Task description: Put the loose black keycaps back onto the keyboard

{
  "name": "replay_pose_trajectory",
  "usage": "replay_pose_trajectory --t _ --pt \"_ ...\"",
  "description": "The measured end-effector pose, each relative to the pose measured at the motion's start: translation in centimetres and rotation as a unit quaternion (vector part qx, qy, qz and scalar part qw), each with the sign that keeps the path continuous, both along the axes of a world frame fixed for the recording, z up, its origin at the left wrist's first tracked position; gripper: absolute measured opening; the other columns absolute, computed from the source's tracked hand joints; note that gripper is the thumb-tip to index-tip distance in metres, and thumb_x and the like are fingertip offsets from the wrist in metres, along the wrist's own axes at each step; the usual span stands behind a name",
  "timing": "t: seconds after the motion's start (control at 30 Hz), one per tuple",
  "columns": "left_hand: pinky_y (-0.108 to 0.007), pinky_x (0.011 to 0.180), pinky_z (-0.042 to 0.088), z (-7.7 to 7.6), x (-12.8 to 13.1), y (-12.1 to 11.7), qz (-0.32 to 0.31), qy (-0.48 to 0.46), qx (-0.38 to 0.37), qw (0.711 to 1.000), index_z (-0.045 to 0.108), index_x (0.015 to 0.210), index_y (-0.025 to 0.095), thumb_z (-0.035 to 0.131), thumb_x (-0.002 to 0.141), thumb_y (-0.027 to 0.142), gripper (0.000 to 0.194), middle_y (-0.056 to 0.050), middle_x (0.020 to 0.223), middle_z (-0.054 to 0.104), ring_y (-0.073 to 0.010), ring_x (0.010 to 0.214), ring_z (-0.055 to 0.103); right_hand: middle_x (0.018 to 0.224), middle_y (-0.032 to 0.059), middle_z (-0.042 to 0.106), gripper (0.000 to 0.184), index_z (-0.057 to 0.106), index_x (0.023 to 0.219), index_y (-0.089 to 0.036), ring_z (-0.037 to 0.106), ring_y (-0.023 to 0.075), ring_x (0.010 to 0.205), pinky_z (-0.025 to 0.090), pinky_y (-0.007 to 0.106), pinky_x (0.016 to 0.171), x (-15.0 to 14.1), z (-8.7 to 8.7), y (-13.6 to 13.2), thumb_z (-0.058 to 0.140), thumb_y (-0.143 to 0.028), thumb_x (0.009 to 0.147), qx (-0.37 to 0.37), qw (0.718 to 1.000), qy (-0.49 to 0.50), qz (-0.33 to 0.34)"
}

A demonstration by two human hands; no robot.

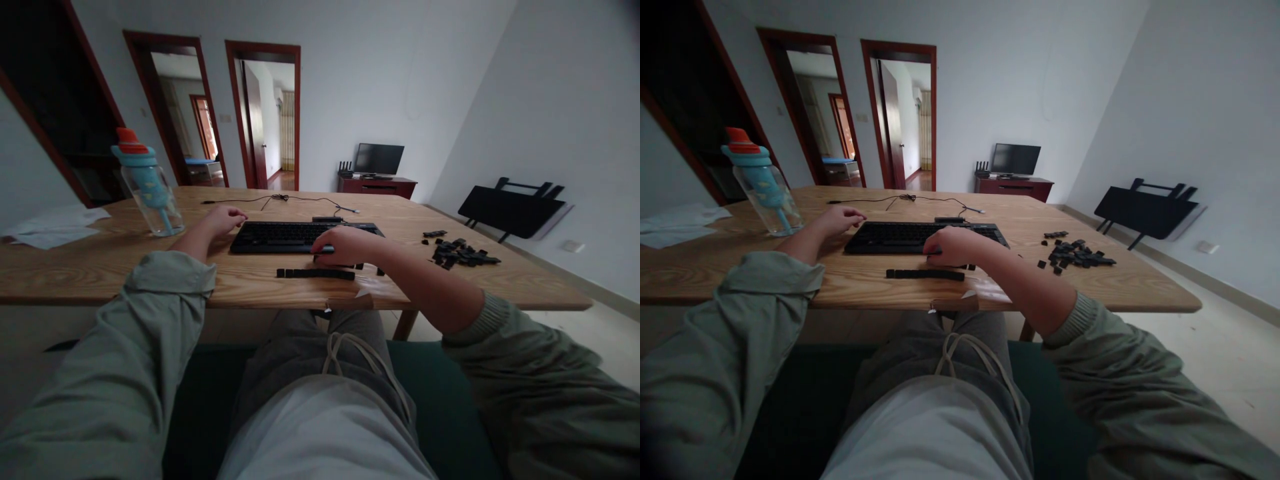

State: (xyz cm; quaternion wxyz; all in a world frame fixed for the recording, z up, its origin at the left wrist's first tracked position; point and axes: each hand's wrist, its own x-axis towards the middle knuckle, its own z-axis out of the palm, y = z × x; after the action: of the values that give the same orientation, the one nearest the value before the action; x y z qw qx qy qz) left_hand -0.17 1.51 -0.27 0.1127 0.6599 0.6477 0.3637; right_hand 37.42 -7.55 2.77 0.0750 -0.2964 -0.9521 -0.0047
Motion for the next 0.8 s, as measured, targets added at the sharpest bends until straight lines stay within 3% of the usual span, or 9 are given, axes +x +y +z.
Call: replay_pose_trajectory --t 0.2,0.33,0.43,0.53,0.67,0.8 --pt "-0.033 0.071 0.048 -0.3 -0.1 0.5 -0.009 0.004 0.004 1.000 0.075 0.074 0.019 0.067 0.065 0.040 0.024 -0.007 0.080 0.075 -0.0234 0.076 0.064 0.097 0.0023 0.079 0.024 0.080 0.102 -0.024 0.070 0.0186 0.081 0.048 0.027 0.072 -1.8 -0.8 1.4 0.068 -0.025 0.082 0.000 0.999 -0.034 0.001" --pt "-0.032 0.068 0.046 -0.3 -0.1 0.5 -0.009 0.004 0.002 1.000 0.075 0.074 0.019 0.067 0.065 0.041 0.025 -0.007 0.077 0.073 -0.0223 0.073 0.062 0.088 0.0019 0.077 0.020 0.078 0.097 -0.022 0.065 0.0160 0.074 0.046 0.026 0.066 -1.1 0.4 1.8 0.068 -0.019 0.079 -0.003 0.999 0.040 0.005" --pt "-0.032 0.066 0.045 -0.1 0.0 0.2 -0.006 0.010 0.002 1.000 0.075 0.076 0.018 0.065 0.066 0.041 0.027 -0.007 0.077 0.073 -0.0215 0.071 0.061 0.086 0.0029 0.075 0.020 0.077 0.099 -0.020 0.064 0.0150 0.073 0.046 0.025 0.064 1.7 1.8 2.9 0.070 -0.024 0.081 -0.006 0.988 0.138 -0.064" --pt "-0.031 0.069 0.047 0.1 0.1 -0.2 -0.012 0.012 -0.002 1.000 0.075 0.076 0.018 0.064 0.066 0.040 0.026 -0.007 0.078 0.073 -0.0221 0.075 0.062 0.083 0.0049 0.075 0.018 0.077 0.095 -0.018 0.066 0.0169 0.076 0.049 0.026 0.066 6.4 2.1 4.9 0.069 -0.028 0.082 0.001 0.962 0.221 -0.160" --pt "-0.032 0.073 0.049 0.2 0.4 -0.7 -0.010 0.005 -0.014 1.000 0.074 0.075 0.019 0.064 0.065 0.040 0.025 -0.006 0.078 0.074 -0.0232 0.079 0.064 0.086 0.0073 0.077 0.020 0.078 0.094 -0.016 0.068 0.0190 0.077 0.052 0.028 0.068 11.8 0.0 7.3 0.068 -0.029 0.083 -0.036 0.939 0.223 -0.258" --pt "-0.033 0.074 0.050 0.4 0.8 -1.2 0.002 -0.003 -0.011 1.000 0.072 0.070 0.019 0.067 0.063 0.041 0.024 -0.007 0.077 0.073 -0.0241 0.080 0.065 0.095 0.0051 0.079 0.024 0.079 0.101 -0.019 0.069 0.0191 0.082 0.054 0.028 0.076 13.5 -2.4 8.2 0.066 -0.026 0.081 -0.077 0.947 0.161 -0.268"
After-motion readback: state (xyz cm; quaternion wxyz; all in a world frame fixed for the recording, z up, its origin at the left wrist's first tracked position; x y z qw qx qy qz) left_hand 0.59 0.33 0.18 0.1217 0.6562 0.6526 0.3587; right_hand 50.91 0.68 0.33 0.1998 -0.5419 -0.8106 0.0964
